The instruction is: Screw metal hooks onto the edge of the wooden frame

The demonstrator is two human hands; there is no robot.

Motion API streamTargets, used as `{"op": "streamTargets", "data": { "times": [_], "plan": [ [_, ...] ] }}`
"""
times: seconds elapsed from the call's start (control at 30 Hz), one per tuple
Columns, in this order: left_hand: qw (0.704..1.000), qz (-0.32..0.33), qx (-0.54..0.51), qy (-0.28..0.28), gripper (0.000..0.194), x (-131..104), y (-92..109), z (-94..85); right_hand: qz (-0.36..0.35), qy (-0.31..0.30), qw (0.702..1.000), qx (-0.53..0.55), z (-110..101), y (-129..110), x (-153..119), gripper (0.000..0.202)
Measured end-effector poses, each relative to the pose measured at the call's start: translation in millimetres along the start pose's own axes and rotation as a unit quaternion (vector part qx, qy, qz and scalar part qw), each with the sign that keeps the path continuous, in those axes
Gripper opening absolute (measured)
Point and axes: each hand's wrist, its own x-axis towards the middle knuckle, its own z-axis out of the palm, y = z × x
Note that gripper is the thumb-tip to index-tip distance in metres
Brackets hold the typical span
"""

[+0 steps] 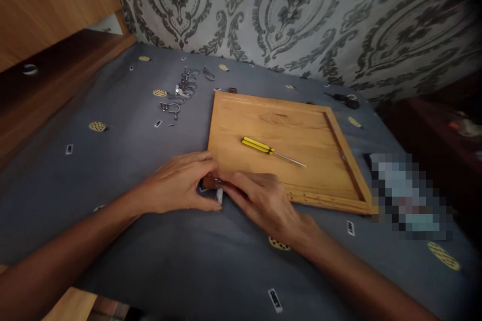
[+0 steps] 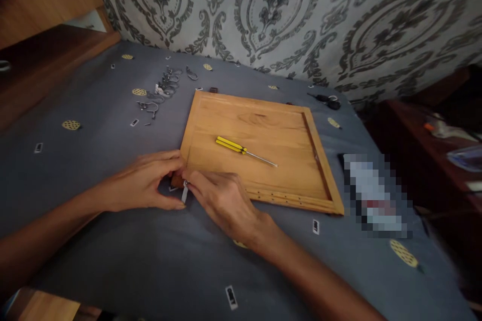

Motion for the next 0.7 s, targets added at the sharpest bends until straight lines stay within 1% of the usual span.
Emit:
{"op": "streamTargets", "data": {
  "times": [0.2,0.37,0.47,0.7],
  "plan": [
    [1.000,-0.014,0.005,-0.004,0.031,0,3,-0.5,0.037,0.020,0.998,0.044,-5,-2,-4,0.015],
    [1.000,-0.022,0.014,-0.009,0.031,-1,2,0.2,0.067,0.033,0.997,0.034,-6,-2,-12,0.014],
    [1.000,-0.017,0.012,-0.007,0.029,-1,1,0.7,0.061,0.022,0.998,0.025,-4,-3,-14,0.014],
    [1.000,-0.016,0.013,-0.010,0.027,-1,2,0.1,0.013,-0.004,1.000,-0.003,0,-5,-17,0.020]
  ]
}}
